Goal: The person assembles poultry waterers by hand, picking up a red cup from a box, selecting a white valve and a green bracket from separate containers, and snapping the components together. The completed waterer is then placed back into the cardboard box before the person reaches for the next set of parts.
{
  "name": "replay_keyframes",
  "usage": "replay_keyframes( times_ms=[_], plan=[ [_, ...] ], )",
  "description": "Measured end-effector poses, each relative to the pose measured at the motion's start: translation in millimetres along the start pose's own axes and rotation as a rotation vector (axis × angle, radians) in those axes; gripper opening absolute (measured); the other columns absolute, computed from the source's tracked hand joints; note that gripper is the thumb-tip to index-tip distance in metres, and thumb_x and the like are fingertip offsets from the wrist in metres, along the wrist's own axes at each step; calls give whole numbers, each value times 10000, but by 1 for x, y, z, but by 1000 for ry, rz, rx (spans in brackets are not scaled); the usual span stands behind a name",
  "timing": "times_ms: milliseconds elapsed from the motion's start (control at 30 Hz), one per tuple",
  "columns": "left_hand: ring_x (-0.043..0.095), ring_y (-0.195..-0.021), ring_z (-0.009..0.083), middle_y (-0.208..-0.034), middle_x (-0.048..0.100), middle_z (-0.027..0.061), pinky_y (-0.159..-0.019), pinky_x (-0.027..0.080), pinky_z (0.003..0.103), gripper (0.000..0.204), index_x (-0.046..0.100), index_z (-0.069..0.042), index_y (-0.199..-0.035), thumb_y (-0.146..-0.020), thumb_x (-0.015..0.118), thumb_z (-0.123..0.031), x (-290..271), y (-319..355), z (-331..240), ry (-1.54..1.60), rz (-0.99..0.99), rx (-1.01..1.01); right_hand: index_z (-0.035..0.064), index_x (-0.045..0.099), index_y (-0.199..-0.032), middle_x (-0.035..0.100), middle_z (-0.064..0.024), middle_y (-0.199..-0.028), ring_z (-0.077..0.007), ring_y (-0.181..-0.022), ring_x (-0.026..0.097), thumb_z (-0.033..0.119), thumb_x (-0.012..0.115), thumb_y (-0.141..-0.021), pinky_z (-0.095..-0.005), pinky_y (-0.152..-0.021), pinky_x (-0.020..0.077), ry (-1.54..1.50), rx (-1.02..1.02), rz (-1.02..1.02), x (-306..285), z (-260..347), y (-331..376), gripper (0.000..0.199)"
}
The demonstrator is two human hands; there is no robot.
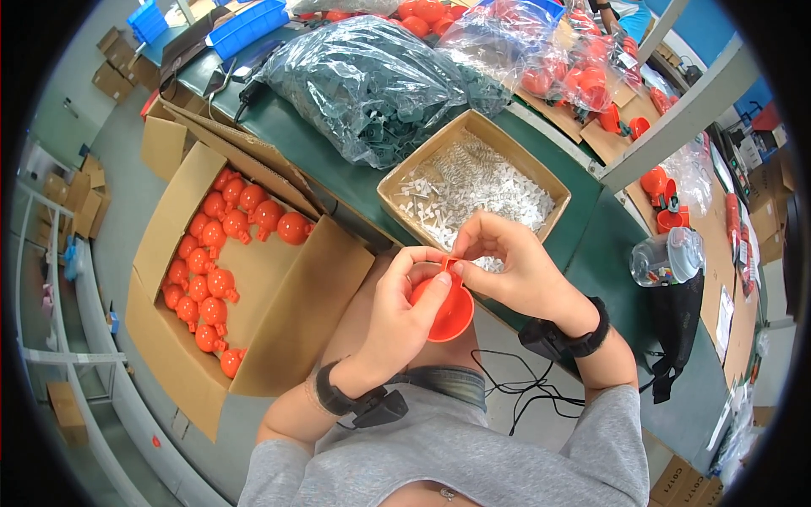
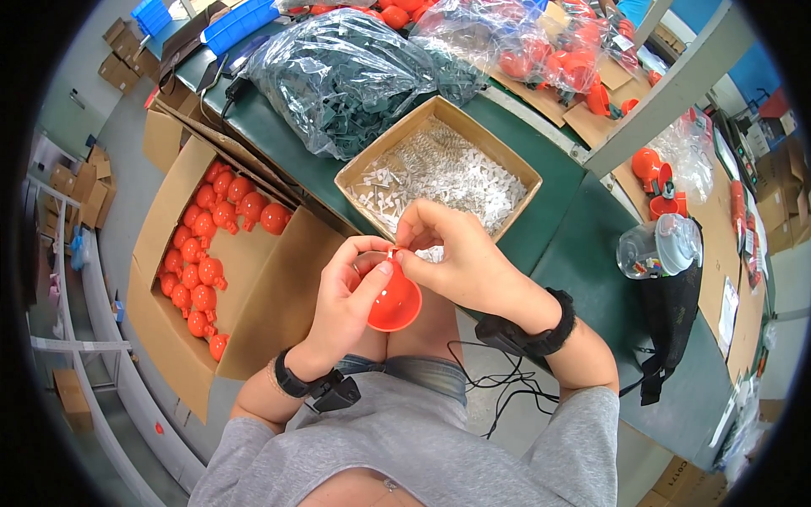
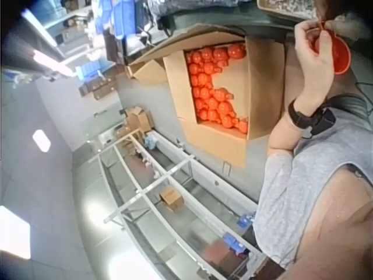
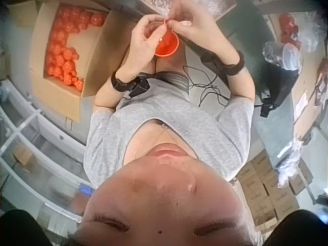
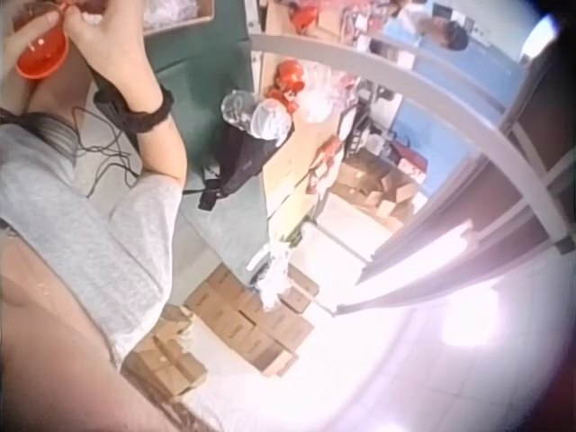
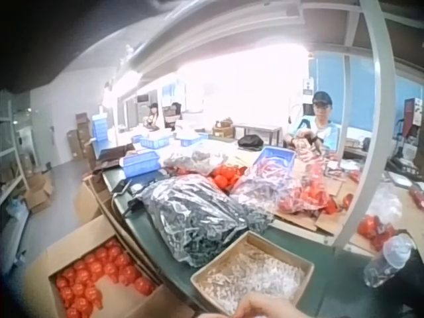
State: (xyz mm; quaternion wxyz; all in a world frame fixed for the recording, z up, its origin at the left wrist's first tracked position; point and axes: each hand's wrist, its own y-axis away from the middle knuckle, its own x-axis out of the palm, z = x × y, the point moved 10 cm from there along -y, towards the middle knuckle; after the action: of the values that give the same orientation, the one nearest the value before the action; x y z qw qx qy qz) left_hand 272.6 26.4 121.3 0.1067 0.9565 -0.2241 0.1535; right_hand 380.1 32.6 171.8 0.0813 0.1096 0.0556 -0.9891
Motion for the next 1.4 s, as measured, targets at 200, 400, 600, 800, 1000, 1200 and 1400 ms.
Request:
replay_keyframes(
  times_ms=[200, 400, 600, 800, 1000, 1200, 1400],
  plan=[
    [582, -843, 96, -932, 614, 76, -732, 480, 224, 158, 496, -5, -1035, -890, 543, -47, -2, 1, 0, -61, -16, 95, -19, 557, -868, 612, -51, -776, -117, -734, 604, 47, 633, -796, -266, -726, 494, 80, 11, 55, 3, 7, 0, 124],
    [626, -780, 111, -861, 640, 83, -684, 507, 233, 114, 519, 13, -970, -877, 568, -32, -7, -1, 1, -1, 16, -1, 10, 628, -884, 615, -96, -794, -216, -766, 608, 56, 643, -781, -322, -691, 481, 540, -88, -212, -54, 7, -9, 113],
    [620, -725, 125, -788, 644, 88, -657, 498, 242, 87, 527, 3, -941, -888, 544, -63, -1, -2, 7, -65, 77, -67, 32, 630, -833, 578, -125, -803, -309, -819, 580, 89, 658, -749, -389, -723, 463, 781, -40, -55, -44, -12, -9, 105],
    [623, -735, 131, -796, 645, 93, -660, 496, 243, 105, 519, -3, -972, -890, 536, -66, -4, -5, 14, -16, 94, -130, 24, 620, -826, 578, -132, -804, -321, -829, 572, 81, 652, -752, -384, -739, 463, 852, -24, 31, -43, -11, -3, 99],
    [623, -737, 112, -809, 652, 96, -665, 496, 237, 134, 489, 0, -997, -895, 552, -60, 4, -8, 9, -5, 172, -116, 3, 578, -795, 616, -142, -833, -326, -806, 598, 46, 612, -782, -381, -692, 472, 702, -6, -124, -55, -9, -9, 56],
    [638, -700, 150, -794, 632, 95, -647, 503, 253, 171, 505, -8, -1058, -944, 484, -134, 5, -12, 13, -15, 195, -176, -9, 584, -959, 622, -146, -849, -274, -767, 612, 12, 605, -789, -344, -677, 481, 474, -115, -69, -39, 11, -10, 173],
    [637, -681, 160, -757, 611, 81, -621, 506, 261, 220, 493, -17, -1115, -971, 451, -179, 22, -38, -7, -358, 374, -31, 7, 617, -960, 626, -105, -853, -211, -809, 619, -2, 628, -768, -319, -724, 477, 451, -95, -221, -57, 12, -8, 192]
  ],
)
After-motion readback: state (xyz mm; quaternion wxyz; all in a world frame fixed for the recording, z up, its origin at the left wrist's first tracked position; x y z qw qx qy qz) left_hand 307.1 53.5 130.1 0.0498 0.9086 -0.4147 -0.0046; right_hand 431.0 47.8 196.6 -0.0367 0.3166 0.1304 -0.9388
